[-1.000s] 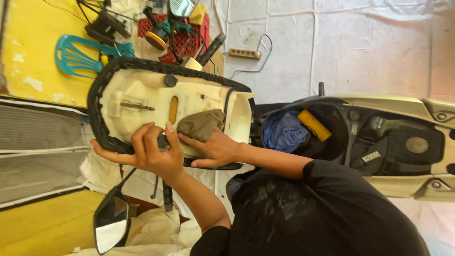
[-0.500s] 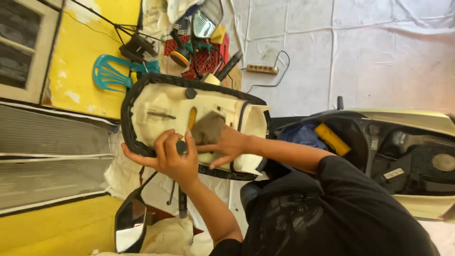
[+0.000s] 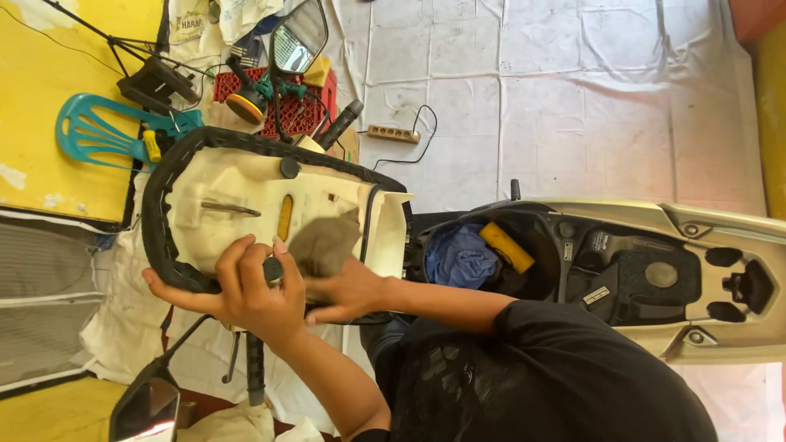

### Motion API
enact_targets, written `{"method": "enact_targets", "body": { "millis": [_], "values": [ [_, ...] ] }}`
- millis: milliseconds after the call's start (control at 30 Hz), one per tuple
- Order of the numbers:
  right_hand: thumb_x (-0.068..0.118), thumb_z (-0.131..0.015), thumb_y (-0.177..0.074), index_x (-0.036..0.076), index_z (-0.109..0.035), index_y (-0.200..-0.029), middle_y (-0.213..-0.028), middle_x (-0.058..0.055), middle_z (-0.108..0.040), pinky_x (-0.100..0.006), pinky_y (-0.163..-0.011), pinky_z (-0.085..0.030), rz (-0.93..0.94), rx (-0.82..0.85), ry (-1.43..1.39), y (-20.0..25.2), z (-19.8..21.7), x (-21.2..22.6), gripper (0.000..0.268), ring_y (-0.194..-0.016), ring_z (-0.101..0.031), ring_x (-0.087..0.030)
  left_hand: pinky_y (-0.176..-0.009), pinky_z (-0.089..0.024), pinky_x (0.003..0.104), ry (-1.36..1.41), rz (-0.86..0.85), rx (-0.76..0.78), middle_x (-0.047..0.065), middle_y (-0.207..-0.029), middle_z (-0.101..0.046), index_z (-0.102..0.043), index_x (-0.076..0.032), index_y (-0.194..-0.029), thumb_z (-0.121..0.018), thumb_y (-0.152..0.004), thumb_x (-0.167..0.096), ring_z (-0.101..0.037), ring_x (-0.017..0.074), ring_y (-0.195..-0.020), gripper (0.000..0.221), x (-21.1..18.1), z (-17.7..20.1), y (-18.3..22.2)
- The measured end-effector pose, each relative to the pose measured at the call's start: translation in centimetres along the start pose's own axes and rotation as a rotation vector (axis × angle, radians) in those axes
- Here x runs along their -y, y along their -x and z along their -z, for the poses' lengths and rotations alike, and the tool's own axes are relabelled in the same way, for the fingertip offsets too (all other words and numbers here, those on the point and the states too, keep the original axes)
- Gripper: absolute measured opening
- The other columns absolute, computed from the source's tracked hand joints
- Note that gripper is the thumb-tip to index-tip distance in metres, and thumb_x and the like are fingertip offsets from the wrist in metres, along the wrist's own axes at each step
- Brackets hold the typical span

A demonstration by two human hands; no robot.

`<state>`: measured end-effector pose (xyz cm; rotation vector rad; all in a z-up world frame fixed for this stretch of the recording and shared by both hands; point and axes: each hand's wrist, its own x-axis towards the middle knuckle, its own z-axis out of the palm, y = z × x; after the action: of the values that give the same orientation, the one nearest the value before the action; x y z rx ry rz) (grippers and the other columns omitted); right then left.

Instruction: The person scrubs a white motorcycle part with a grey cloth, focusing on the edges and crevices. They hold the part with one hand while wiping it with the other, occasionally adjusting their grip to reach different areas.

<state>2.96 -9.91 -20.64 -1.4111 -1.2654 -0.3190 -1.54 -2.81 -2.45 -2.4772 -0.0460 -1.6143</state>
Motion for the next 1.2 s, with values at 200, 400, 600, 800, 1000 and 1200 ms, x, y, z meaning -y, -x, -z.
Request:
{"method": "enact_targets", "body": {
  "millis": [200, 400, 600, 800, 1000, 1200],
  "values": [
    [0.063, -0.05, -0.096, 0.019, -0.064, -0.135, -0.104, -0.027, -0.069, -0.056, -0.108, -0.042, 0.196, -0.02, 0.105, -3.8, 0.3, -2.1, 0.061, -0.11, -0.066, -0.043, -0.111, -0.023, 0.071, -0.003, 0.005, 0.007, 0.002, -0.097, -0.07, -0.062, -0.015, -0.086, -0.074, -0.102, -0.024, -0.026, 0.0639, -0.136, 0.022, -0.6, 0.2, -0.4],
    [0.061, -0.04, -0.103, 0.014, -0.04, -0.158, -0.11, -0.038, -0.065, -0.066, -0.109, -0.034, 0.062, -0.053, 0.123, -5.8, 0.7, -5.4, 0.073, -0.117, -0.061, -0.055, -0.112, -0.022, 0.07, -0.059, 0.006, -0.017, -0.001, -0.093, -0.068, -0.062, -0.019, -0.084, -0.072, -0.098, -0.029, -0.034, 0.0604, -0.135, 0.02, -0.6, 0.3, 0.2],
    [0.066, -0.055, -0.092, 0.028, -0.065, -0.137, -0.076, -0.019, -0.072, -0.046, -0.077, -0.059, 0.09, 0.129, 0.021, 2.0, -2.2, -2.6, 0.06, -0.081, -0.075, -0.038, -0.112, -0.026, 0.07, -0.02, -0.008, -0.079, -0.001, -0.091, -0.069, -0.064, -0.018, -0.081, -0.076, -0.092, -0.023, -0.033, 0.0629, -0.135, 0.017, -1.2, -0.1, 0.2],
    [0.043, -0.043, -0.103, 0.015, -0.058, -0.143, -0.121, -0.023, -0.063, -0.063, -0.087, -0.047, 0.456, -0.144, 0.344, -1.2, -6.1, -11.0, 0.052, -0.1, -0.064, -0.043, -0.11, -0.027, 0.07, -0.023, 0.001, -0.072, -0.002, -0.091, -0.068, -0.062, -0.019, -0.082, -0.076, -0.094, -0.022, -0.031, 0.0612, -0.136, 0.019, -2.3, 1.3, -0.2],
    [0.052, -0.048, -0.1, 0.017, -0.053, -0.149, -0.083, -0.025, -0.069, -0.052, -0.079, -0.055, 0.023, -0.055, -0.054, -5.6, 3.3, 0.2, 0.06, -0.079, -0.07, -0.044, -0.113, -0.025, 0.069, -0.018, 0.0, -0.073, -0.004, -0.092, -0.07, -0.065, -0.019, -0.082, -0.079, -0.093, -0.021, -0.039, 0.0571, -0.133, 0.018, -1.9, 1.3, 0.4],
    [0.057, -0.049, -0.099, 0.021, -0.071, -0.124, -0.101, -0.022, -0.067, -0.053, -0.091, -0.05, 0.215, -0.065, 0.041, 3.6, -7.7, -8.6, 0.049, -0.102, -0.066, -0.041, -0.111, -0.028, 0.068, 0.011, -0.009, -0.098, 0.001, -0.095, -0.072, -0.067, -0.016, -0.083, -0.077, -0.094, -0.023, -0.035, 0.0613, -0.133, 0.016, -1.6, 0.9, -0.1]
  ]
}}
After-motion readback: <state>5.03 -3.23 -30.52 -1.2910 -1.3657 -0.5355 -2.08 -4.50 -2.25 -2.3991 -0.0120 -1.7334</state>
